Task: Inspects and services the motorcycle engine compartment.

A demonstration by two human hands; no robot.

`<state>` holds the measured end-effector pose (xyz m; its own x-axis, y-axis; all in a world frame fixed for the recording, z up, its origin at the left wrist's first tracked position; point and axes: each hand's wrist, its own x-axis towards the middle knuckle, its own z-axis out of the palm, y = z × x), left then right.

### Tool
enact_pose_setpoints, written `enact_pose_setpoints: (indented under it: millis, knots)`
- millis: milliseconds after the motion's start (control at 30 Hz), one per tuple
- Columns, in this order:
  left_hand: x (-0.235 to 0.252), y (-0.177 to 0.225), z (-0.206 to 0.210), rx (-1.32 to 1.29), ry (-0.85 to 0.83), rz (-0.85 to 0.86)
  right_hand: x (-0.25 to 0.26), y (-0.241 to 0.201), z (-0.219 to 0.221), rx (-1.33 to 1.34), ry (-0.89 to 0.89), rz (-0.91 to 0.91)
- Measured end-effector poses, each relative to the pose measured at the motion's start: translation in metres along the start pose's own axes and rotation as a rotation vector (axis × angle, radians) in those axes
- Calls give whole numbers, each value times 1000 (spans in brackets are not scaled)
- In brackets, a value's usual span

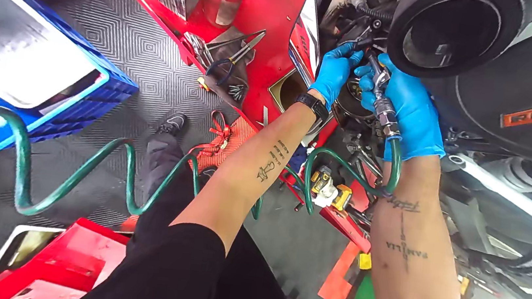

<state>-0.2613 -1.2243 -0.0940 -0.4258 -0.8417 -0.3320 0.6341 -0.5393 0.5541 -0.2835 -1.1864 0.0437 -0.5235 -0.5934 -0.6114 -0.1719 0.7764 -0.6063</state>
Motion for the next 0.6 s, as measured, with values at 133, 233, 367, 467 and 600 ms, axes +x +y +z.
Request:
enact_pose_setpoints:
  millis: [133, 233, 367, 467, 600]
  knots:
    - [-4, 2, -1, 20, 10, 10, 5, 1, -2, -4, -15, -3]
    - [-6, 4, 0, 34, 22, 14, 4, 1, -2, -16, -25, -3]
    - [-6, 4, 0, 59, 19, 16, 5, 2, -4, -13, -42, -3]
    - [-7, 6, 1, 45, 28, 2, 7, 2, -5, -22, -56, 3]
    - [-6, 4, 0, 29, 21, 0, 6, 1, -4, -26, -35, 8]
